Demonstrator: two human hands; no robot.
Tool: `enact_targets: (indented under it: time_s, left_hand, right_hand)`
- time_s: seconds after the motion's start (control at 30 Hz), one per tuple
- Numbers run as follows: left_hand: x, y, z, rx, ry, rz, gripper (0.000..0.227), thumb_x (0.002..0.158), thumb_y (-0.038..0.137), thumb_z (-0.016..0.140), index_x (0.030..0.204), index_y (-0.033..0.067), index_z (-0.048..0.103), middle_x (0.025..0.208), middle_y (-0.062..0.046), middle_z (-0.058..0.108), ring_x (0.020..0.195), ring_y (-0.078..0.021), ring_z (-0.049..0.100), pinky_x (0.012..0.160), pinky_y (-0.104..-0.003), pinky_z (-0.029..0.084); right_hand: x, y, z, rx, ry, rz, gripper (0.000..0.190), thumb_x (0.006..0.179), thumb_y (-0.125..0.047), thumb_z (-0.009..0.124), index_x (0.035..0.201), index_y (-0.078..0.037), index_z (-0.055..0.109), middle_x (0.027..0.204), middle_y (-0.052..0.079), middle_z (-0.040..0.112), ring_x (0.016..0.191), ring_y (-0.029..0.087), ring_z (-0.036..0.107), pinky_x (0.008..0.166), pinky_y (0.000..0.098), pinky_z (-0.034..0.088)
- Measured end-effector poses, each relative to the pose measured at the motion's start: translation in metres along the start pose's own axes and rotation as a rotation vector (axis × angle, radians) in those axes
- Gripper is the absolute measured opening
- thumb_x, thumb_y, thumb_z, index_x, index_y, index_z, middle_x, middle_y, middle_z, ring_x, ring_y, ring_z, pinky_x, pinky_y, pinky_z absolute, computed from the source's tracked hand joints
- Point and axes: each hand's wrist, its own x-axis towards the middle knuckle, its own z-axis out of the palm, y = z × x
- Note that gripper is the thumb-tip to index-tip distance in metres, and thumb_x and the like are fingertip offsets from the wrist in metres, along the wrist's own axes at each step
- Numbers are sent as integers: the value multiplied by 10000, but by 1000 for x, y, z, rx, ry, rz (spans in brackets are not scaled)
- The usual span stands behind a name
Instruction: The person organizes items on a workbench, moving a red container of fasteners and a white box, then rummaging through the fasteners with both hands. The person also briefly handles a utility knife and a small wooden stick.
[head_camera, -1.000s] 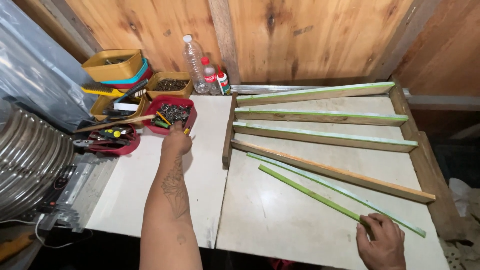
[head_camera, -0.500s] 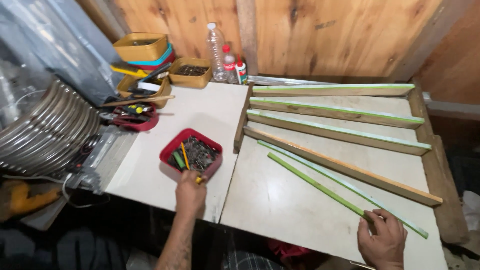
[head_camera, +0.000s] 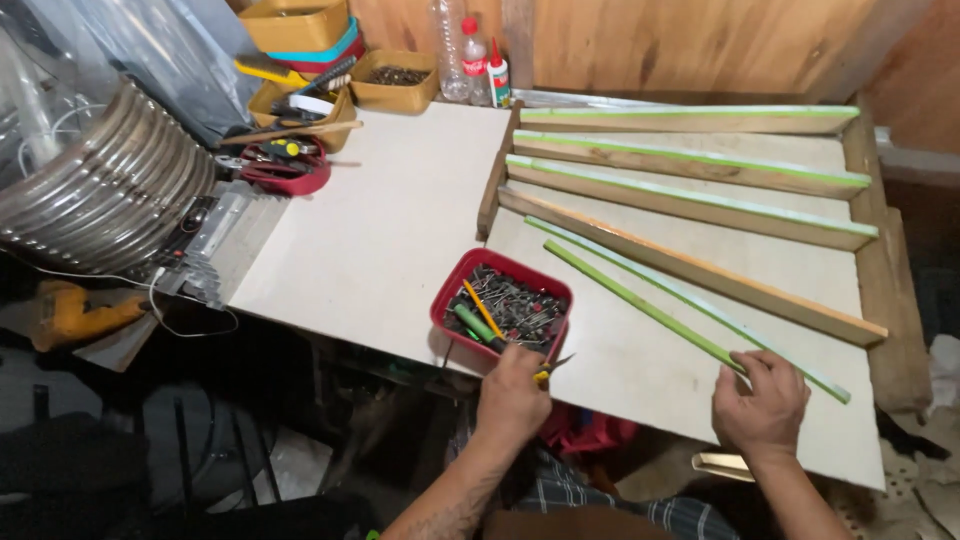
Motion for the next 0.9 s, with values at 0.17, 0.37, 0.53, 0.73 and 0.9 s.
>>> enact_targets:
  time_s: [0.17,0.37,0.53,0.73,0.9]
  left_hand:
    - [-5,48,-9,-62,-343,68,617,740,-27,636,1351,57,622,1224,-68,566,865,-366,708,892,-507,604]
    - [-9,41,0,-149,-212,134,704,585,90,671,1283,184,686,1368,-31,573,1204,-243,643,967,-374,554]
    - [-1,70,-14,-108,-240,87,375,881,327,613,1242,240,661,1219,-28,731,1125,-293,690,940,-437,527]
    - [22,110,21,47,-407,19,435,892,549,579,1251,323,678,1178,-92,772,1226,-328,635,987,-470,508]
    - [20,176,47,170,-392,20,413,843,643,574,1199,474,697,1031,87,832,1145,-189,725,1073,-310,495]
  right_hand:
    - [2,-5,-2,28,-10,0,226,867,-165,711,1068,-124,807,1139,49,686,1075,288,629,964,459,467]
    - [16,-8,-24,195,120,-145,139,823,-111,709,958,-90,733,985,81,706,950,283,670,935,430,514]
    - [19,-24,-98,188,153,-95,113,866,-137,725,972,-103,742,1006,58,696,926,253,677,844,407,480]
    - [55,-15,-211,103,261,-128,162,919,-174,722,1026,-53,727,1077,154,692,933,309,679,854,428,517]
    - [74,-1,-334,-155,371,-109,124,902,-120,769,1009,-79,722,1087,153,691,1017,279,696,932,428,536]
